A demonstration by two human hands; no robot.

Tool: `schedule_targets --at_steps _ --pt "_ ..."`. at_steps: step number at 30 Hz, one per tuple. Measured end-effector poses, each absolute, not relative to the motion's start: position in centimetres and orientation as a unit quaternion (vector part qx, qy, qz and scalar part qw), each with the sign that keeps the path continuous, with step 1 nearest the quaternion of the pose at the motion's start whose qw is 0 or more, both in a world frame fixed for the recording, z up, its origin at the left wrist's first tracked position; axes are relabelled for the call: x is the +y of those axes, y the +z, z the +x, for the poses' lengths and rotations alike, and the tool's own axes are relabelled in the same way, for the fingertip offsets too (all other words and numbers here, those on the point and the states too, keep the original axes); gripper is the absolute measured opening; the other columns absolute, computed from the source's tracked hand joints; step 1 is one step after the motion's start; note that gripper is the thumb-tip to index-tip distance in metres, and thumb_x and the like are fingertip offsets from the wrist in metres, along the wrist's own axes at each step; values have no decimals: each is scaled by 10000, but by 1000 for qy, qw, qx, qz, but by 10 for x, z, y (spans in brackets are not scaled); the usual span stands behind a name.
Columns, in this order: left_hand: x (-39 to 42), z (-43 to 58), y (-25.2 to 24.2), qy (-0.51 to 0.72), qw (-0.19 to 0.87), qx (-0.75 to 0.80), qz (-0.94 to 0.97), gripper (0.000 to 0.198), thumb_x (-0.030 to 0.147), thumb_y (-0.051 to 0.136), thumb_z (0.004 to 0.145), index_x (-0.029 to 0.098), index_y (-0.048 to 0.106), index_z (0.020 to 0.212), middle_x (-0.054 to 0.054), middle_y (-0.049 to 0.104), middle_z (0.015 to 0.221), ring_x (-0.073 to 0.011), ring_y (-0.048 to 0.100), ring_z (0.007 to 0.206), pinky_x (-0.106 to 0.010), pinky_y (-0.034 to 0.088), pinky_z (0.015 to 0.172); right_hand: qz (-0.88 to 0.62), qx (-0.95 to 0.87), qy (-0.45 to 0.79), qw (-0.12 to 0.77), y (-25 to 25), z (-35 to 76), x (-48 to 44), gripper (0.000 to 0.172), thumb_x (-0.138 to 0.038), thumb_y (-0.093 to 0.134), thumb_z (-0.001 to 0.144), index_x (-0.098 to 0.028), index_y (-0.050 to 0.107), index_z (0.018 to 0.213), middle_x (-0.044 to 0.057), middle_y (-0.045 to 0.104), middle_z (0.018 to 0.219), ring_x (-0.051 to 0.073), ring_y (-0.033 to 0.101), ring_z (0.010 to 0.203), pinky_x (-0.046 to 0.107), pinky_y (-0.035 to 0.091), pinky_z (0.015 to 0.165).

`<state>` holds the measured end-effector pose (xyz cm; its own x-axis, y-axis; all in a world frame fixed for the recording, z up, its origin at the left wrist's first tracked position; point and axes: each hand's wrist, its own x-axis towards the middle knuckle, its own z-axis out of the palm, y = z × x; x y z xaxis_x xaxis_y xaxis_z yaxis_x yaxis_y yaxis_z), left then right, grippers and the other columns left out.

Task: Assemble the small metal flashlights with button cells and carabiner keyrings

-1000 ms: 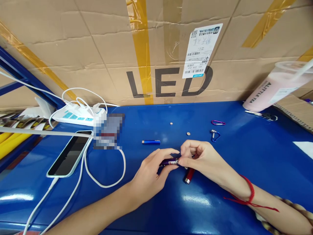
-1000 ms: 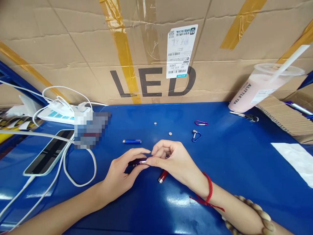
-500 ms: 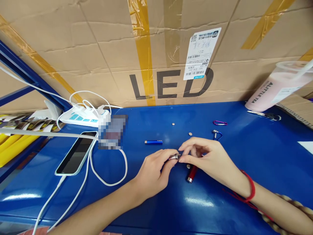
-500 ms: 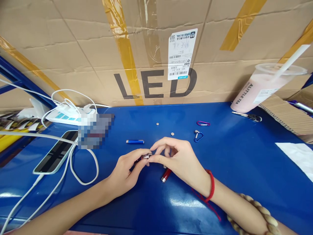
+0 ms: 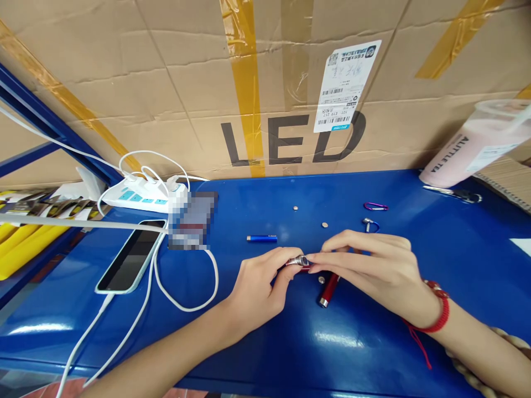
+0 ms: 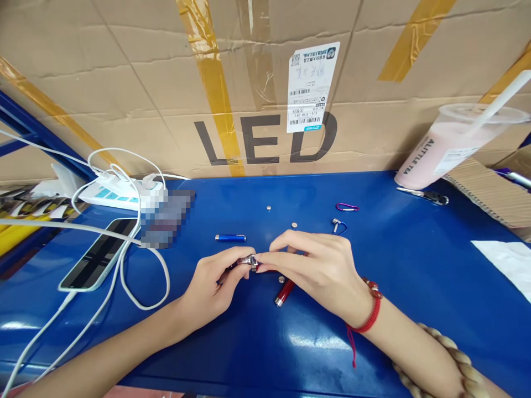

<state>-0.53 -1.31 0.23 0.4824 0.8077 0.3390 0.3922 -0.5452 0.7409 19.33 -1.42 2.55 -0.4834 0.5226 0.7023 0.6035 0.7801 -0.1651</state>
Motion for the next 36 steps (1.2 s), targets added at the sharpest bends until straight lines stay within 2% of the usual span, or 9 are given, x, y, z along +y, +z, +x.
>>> schedule_targets --at_steps 12,23,26,30,36 --pt "-15 -4 -4 343 318 348 812 170 156 446 900 152 606 956 -31 680 843 -115 629 720 -169 476 642 -336 -859 32 385 21 193 -13 195 -259 539 893 -218 713 817 7 673 759 57 583 566 181 417 509" --pt "-16 -4 0 322 377 387 778 43 188 533 858 192 559 892 5 692 891 -119 651 804 -175 492 701 -332 -849 52 408 12 192 -10 204 -242 550 882 -218 716 766 -7 670 752 52 583 564 175 417 507" --pt "-16 -5 0 318 385 380 779 29 196 498 879 192 522 894 -9 687 909 -126 652 829 -178 487 681 -334 -843 70 416 12 192 -10 213 -252 544 884 -207 718 771 4 669 751 61 594 577 176 438 521" --pt "-15 -7 0 310 370 367 795 115 173 405 920 186 514 888 -18 675 881 -117 642 787 -200 476 703 -337 -833 114 424 12 192 -10 213 -244 559 872 -191 721 745 13 665 746 65 595 566 179 455 524" --pt "-15 -5 -1 332 366 375 785 87 156 470 885 185 550 865 -16 685 866 -124 649 763 -179 485 614 -346 -814 155 441 10 189 -9 183 -248 609 836 -187 722 706 4 659 715 64 583 552 173 457 516"
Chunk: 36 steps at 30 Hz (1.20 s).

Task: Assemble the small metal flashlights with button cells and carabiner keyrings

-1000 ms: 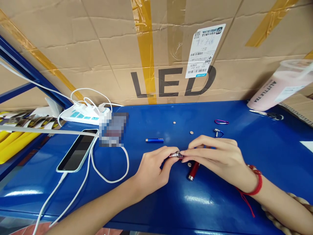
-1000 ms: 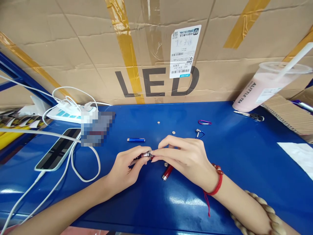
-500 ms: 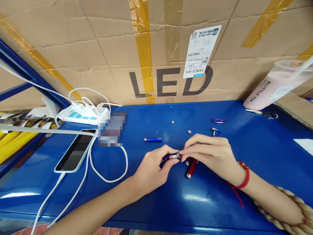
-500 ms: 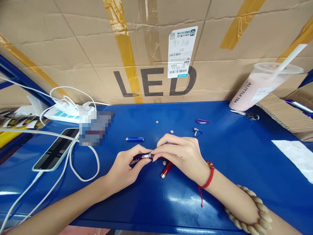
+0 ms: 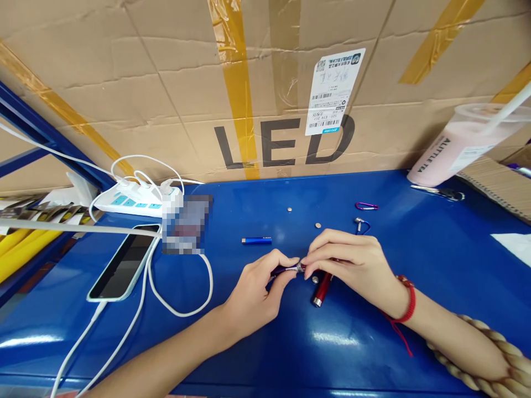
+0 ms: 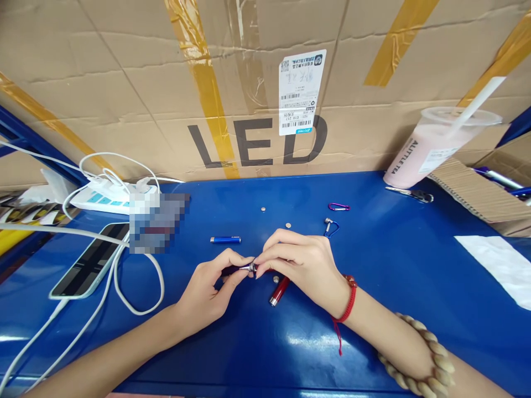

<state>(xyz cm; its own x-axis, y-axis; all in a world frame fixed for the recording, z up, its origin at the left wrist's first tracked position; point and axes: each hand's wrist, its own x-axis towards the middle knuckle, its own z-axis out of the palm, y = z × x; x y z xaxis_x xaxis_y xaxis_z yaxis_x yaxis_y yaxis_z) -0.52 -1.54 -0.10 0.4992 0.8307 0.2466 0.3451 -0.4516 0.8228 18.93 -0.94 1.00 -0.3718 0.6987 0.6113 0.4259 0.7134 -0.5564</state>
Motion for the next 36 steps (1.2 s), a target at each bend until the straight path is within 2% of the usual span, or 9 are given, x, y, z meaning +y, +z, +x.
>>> schedule_targets --at_steps 14,23,27,32,36 --pt "-14 -4 1 378 350 378 769 90 106 569 818 164 632 792 -25 709 800 -146 658 762 -213 515 671 -354 -798 214 438 7 187 -9 155 -230 655 797 -197 714 657 -7 638 695 60 568 548 165 447 517" --pt "-15 -3 -1 383 344 387 765 77 129 560 831 172 613 794 -24 697 812 -153 643 757 -241 505 691 -356 -811 173 430 8 187 -10 173 -247 620 830 -196 711 693 0 648 708 62 569 538 170 448 518" --pt "-16 -1 -2 388 358 388 755 68 143 556 838 175 609 809 -16 696 814 -138 651 758 -209 499 670 -386 -789 231 419 8 186 -7 184 -314 647 802 -191 716 683 10 642 691 84 577 553 194 451 521" --pt "-13 -1 -6 377 375 387 753 65 186 558 835 179 622 829 -24 715 850 -146 664 748 -199 513 611 -430 -764 333 348 8 187 -1 284 -418 664 760 -160 693 646 18 622 666 79 541 478 203 435 465" --pt "-13 -2 -8 371 391 390 746 91 226 547 842 180 624 855 -25 720 859 -149 675 741 -198 528 608 -410 -748 391 346 7 188 2 315 -437 655 762 -135 674 676 13 587 689 61 525 454 192 427 447"
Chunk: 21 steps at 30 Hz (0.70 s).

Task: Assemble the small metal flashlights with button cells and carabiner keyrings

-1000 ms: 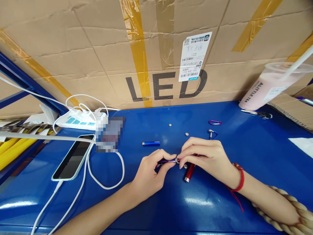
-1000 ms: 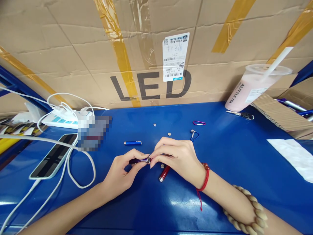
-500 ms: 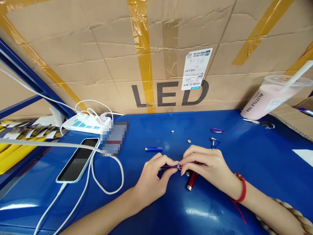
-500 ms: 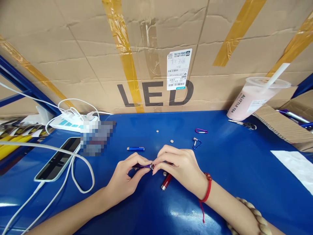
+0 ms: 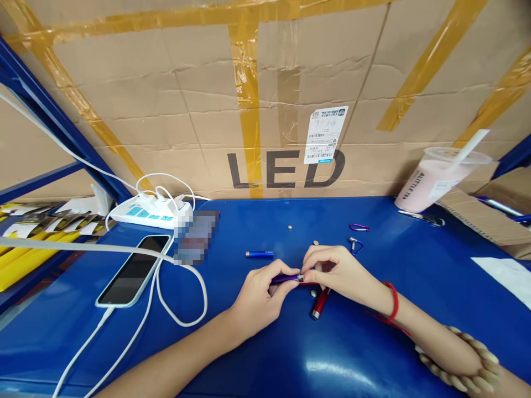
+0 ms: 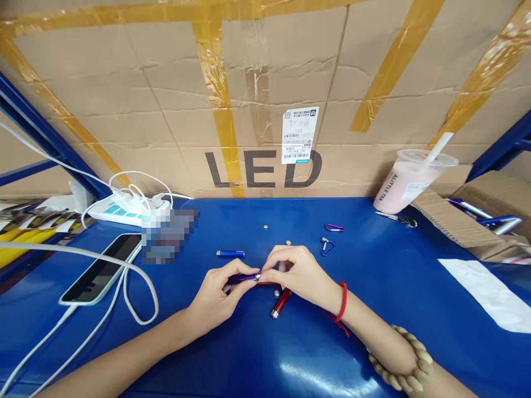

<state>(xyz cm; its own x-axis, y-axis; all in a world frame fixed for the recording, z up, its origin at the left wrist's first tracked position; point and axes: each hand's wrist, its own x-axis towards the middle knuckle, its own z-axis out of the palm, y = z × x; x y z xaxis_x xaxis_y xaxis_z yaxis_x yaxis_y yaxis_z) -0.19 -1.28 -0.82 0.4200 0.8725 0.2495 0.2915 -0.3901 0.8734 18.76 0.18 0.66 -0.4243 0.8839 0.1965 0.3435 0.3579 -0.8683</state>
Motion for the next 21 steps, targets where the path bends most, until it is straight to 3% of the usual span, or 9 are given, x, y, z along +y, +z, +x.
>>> schedule_targets --at_steps 8,13,17,21 --pt "-9 -3 -6 349 366 388 771 114 233 523 858 215 620 915 -5 695 876 -143 659 781 -200 520 623 -378 -764 400 337 8 189 4 321 -433 630 787 -128 665 695 3 568 707 51 519 454 201 442 484" --pt "-9 -3 -5 336 375 391 770 213 235 508 866 233 573 1068 -14 685 903 -152 650 815 -232 535 683 -373 -780 362 350 13 188 3 352 -466 621 785 -132 680 690 27 595 686 86 540 513 222 462 499" --pt "-10 -3 -6 325 275 365 828 185 212 441 904 213 625 896 -20 689 837 -167 605 761 -274 503 726 -368 -807 308 345 13 187 1 391 -484 569 820 -139 688 679 36 604 662 104 560 566 221 467 529" --pt "-12 -5 -6 316 192 351 860 199 196 417 909 204 616 891 -19 680 800 -169 586 706 -269 467 688 -366 -840 268 297 17 189 -3 383 -441 488 887 -158 664 699 24 603 697 91 565 573 197 460 546"
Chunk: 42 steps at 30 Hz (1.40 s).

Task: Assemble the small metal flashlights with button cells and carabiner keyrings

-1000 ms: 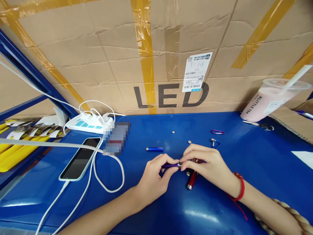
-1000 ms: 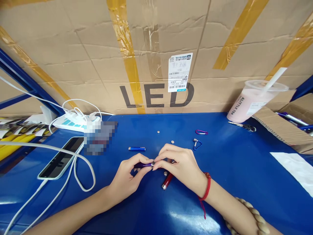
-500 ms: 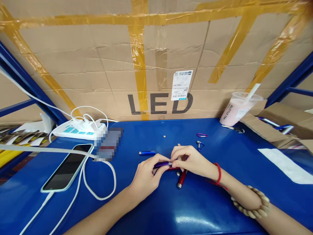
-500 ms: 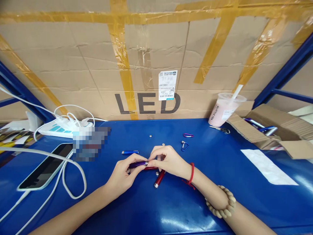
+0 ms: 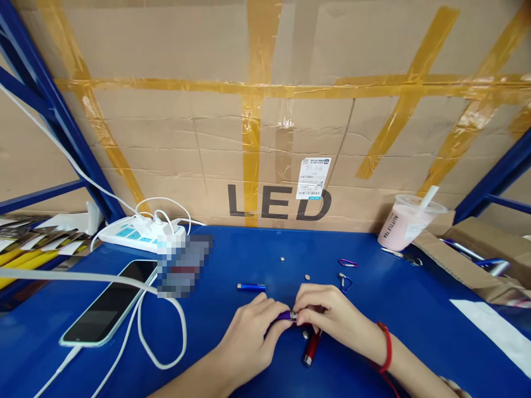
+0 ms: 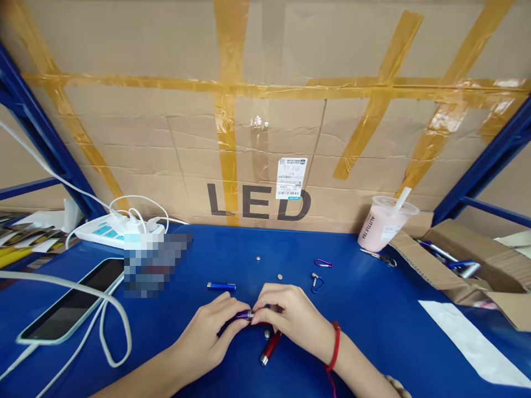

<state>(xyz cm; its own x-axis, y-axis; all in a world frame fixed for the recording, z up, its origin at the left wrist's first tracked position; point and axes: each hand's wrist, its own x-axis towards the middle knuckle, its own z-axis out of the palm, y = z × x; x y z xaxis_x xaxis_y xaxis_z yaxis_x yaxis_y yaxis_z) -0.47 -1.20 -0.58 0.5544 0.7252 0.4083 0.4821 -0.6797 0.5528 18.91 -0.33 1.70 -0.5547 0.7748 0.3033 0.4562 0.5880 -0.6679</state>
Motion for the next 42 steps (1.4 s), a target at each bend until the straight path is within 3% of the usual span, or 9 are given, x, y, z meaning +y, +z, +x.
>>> schedule_targets --at_steps 8,16,22,28,37,42 --pt "-15 -7 -4 283 145 363 876 197 148 390 893 198 580 873 1 633 709 -144 598 642 -228 382 559 -350 -895 136 240 20 182 -14 462 -346 239 983 -191 575 706 -13 530 628 78 508 476 184 394 478" --pt "-15 -7 -10 315 68 352 879 219 153 382 889 179 570 780 14 589 608 -119 542 504 -240 296 457 -338 -912 14 232 10 179 -12 494 -305 207 994 -186 532 642 -21 524 568 78 478 440 213 292 432" --pt "-15 -8 -5 337 -9 326 883 265 206 349 936 175 564 785 23 563 595 -125 513 497 -246 325 460 -423 -840 219 259 4 170 -23 422 -307 292 974 -184 457 605 -26 520 545 82 486 476 196 349 497" --pt "-11 -9 -3 331 -28 312 890 269 232 352 948 159 596 860 19 576 595 -135 509 498 -251 355 448 -458 -761 383 255 0 166 -26 443 -426 299 951 -198 390 582 -50 415 429 82 408 362 207 333 428" --pt "-10 -10 -2 314 39 319 893 271 271 364 953 161 610 985 5 648 686 -141 602 585 -236 440 526 -463 -747 404 255 5 170 -22 452 -444 352 929 -183 481 584 -27 485 454 91 506 395 196 381 444" --pt "-7 -11 -5 333 78 324 882 238 257 405 943 167 616 1005 -2 672 716 -139 633 627 -223 464 582 -461 -727 445 245 6 173 -17 464 -493 361 913 -179 514 608 -42 447 418 107 532 382 205 413 456"
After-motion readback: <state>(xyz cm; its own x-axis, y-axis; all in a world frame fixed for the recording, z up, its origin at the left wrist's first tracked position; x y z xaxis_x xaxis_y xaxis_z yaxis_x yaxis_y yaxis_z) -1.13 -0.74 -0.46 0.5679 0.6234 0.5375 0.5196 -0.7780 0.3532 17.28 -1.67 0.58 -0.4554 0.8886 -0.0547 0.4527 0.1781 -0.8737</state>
